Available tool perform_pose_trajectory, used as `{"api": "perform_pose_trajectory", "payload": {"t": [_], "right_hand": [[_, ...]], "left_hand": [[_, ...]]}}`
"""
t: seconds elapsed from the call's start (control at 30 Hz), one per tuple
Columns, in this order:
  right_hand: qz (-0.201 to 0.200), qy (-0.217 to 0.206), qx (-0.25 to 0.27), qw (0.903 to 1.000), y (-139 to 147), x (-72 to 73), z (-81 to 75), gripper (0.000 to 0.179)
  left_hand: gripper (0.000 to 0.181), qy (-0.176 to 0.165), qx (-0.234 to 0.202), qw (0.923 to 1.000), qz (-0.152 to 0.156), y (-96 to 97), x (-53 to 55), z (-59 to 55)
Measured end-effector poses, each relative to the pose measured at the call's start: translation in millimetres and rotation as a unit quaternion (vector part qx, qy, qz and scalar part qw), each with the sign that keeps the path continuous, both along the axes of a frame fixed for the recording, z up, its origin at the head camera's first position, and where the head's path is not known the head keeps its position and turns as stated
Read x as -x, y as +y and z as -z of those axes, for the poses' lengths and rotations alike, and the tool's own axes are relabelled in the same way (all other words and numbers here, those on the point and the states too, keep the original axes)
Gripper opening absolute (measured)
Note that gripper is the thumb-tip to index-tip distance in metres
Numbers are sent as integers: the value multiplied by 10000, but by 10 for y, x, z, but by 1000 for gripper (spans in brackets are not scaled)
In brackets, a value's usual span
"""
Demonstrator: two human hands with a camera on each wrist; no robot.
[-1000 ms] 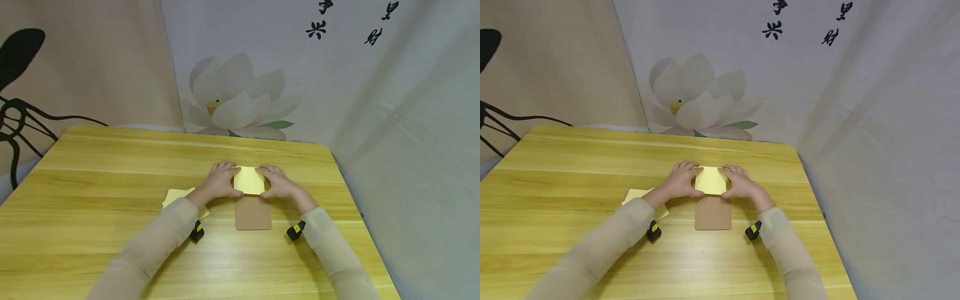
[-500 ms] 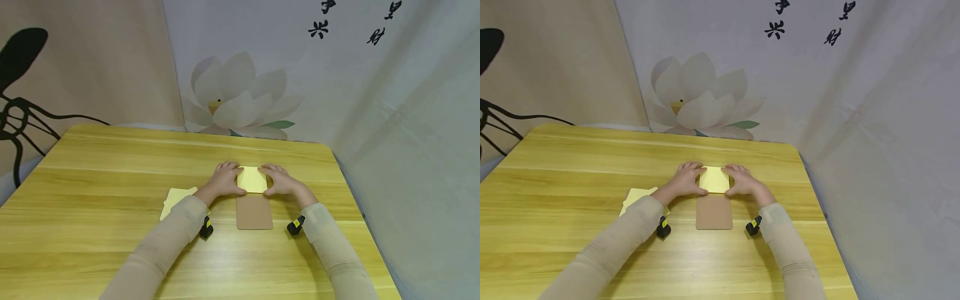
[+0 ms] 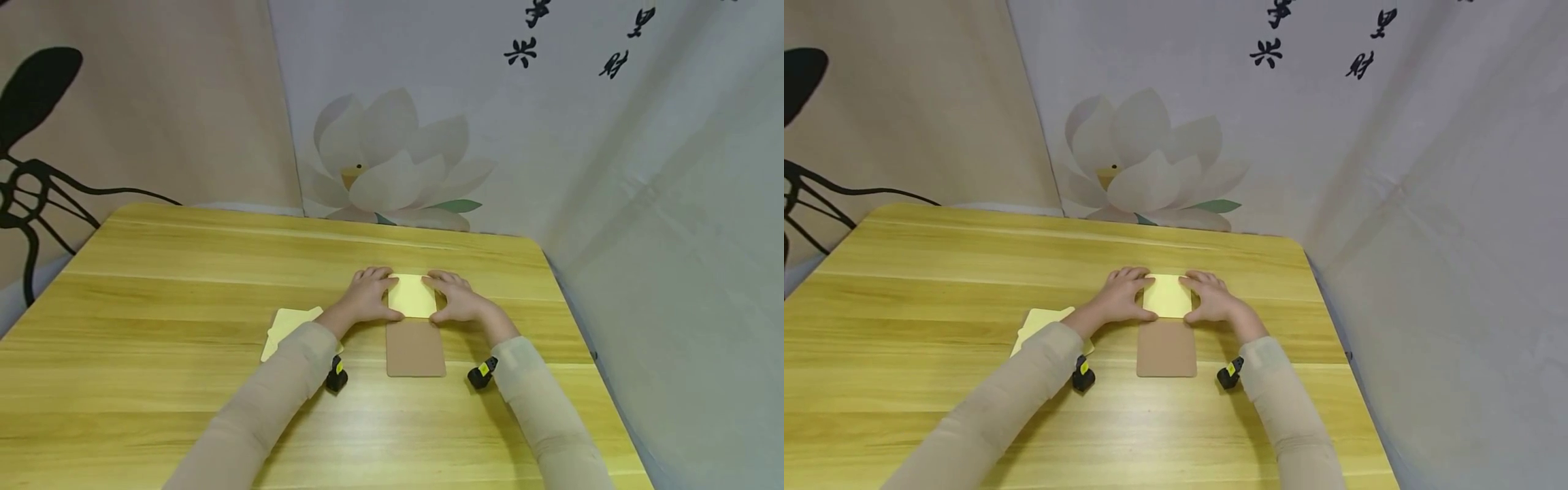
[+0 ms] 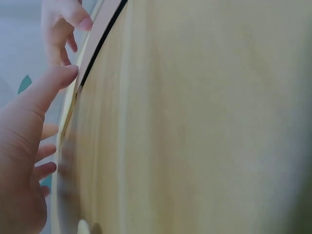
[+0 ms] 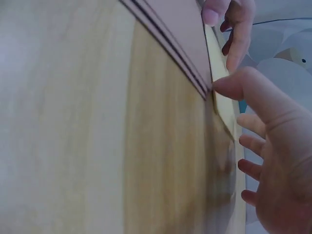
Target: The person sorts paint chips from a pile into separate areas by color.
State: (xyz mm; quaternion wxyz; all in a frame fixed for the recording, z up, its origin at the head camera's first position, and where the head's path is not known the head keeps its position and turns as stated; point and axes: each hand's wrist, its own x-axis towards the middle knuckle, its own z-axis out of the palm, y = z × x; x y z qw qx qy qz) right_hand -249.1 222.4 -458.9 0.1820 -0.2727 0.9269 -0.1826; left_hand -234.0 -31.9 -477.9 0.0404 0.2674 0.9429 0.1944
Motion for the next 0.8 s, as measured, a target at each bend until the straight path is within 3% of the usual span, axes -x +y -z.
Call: {"api": "perform_pose_trajectory", "payload": {"t": [0.47, 0.8], "right_hand": [[250, 804, 453, 9954, -103, -353, -110, 98], [67, 1152, 641, 9913, -283, -566, -66, 99]], "left_hand": [[93, 376, -283, 9988, 117, -221, -251, -109], [92, 514, -434, 9977, 102, -463, -490, -179]]}}
